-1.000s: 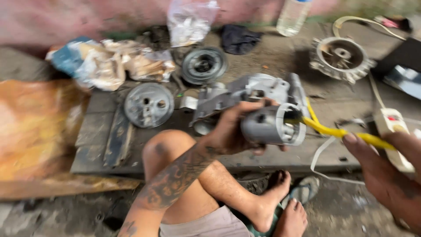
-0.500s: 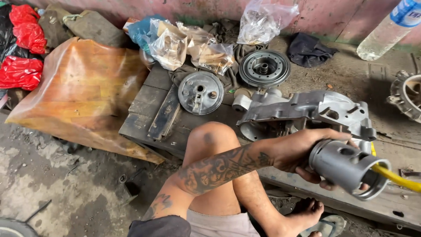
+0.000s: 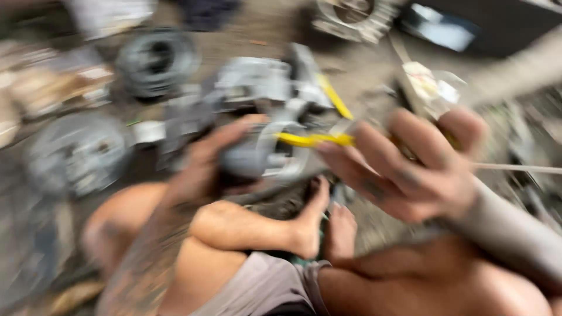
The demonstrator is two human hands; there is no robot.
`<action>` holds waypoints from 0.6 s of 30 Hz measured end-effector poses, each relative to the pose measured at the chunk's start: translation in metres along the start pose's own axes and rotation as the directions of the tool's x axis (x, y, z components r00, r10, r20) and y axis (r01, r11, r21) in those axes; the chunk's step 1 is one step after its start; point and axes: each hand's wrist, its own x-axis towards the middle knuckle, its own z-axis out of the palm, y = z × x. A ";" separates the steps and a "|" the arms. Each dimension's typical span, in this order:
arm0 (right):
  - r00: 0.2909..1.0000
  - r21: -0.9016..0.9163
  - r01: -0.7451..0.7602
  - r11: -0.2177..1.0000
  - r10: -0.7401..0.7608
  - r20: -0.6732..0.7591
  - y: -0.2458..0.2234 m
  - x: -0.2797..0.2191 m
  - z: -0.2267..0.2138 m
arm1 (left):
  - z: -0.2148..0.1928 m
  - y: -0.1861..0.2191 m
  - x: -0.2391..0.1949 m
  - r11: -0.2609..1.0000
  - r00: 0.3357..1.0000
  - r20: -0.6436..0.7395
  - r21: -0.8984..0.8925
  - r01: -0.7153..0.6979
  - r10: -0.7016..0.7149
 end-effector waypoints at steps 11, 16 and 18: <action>0.941 0.267 -0.138 0.954 0.210 -0.266 0.014 0.033 -0.001 | -0.091 -0.003 0.031 0.923 0.761 0.586 -0.382 -0.044 0.279; 0.977 0.178 -0.122 0.976 0.150 -0.149 -0.002 0.025 0.006 | -0.042 -0.004 0.013 0.932 0.803 0.474 -0.212 -0.294 0.361; 0.977 0.240 -0.075 0.968 0.120 -0.177 0.005 0.028 0.004 | -0.043 -0.002 0.004 0.931 0.836 0.410 -0.159 -0.328 0.364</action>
